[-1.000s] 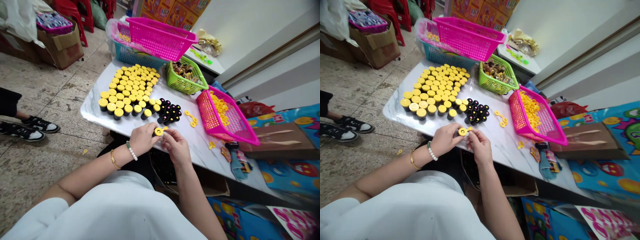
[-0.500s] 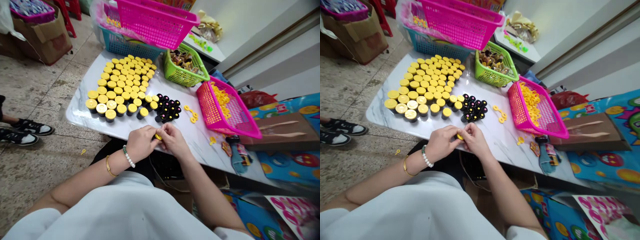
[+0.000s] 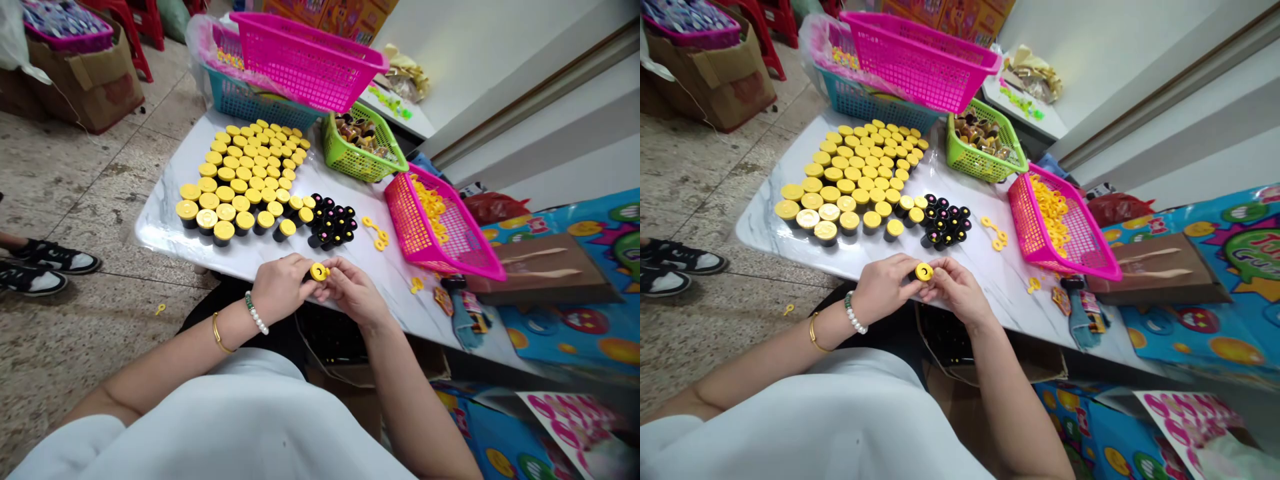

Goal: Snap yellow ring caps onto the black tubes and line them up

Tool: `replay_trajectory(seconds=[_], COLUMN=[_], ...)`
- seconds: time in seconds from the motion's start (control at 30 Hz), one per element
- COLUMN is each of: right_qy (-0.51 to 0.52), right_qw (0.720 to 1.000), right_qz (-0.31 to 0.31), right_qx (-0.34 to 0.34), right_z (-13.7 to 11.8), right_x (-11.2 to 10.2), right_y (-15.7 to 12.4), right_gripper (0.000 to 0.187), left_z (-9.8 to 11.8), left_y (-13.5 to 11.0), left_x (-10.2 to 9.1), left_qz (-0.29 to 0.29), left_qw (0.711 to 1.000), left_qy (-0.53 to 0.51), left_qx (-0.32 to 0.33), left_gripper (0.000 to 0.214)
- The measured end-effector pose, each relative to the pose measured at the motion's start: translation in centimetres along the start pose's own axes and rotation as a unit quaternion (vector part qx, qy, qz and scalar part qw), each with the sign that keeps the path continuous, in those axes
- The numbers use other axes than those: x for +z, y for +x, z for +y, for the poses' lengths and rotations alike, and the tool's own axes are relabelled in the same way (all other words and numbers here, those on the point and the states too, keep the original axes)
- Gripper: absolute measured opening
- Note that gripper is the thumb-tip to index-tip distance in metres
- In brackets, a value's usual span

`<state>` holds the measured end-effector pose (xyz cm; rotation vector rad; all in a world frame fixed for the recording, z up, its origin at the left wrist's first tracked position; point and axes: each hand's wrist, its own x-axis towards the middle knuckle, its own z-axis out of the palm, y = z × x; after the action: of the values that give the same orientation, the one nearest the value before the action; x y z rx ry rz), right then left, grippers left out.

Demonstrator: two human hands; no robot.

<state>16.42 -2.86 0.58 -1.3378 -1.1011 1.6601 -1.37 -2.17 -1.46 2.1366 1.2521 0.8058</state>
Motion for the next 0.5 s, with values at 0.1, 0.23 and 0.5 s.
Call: replay_trajectory(seconds=[0.1,0.23,0.5], right_qy=[-0.025,-0.007,0.016], right_qw=[1.0,1.0,0.995], right_qz=[-0.016,-0.013,-0.046], right_qx=[0.008,0.024,0.091], right_z=[-0.2,-0.6,-1.5], right_x=[0.2,0.8,-0.1], right_y=[0.4,1.0,1.3], right_gripper=[0.04,0.037,0.032], left_z=[0.1,0.0,-0.7], left_y=[0.1,0.0,-0.4], left_x=[-0.1,-0.2,-0.2], left_qz=[-0.021,-0.005,0.069], left_qw=[1.0,1.0,0.99], left_qy=[0.009,-0.007,-0.118], left_qx=[-0.007,-0.002,0.038], left_gripper=[0.02,0.021,0.019])
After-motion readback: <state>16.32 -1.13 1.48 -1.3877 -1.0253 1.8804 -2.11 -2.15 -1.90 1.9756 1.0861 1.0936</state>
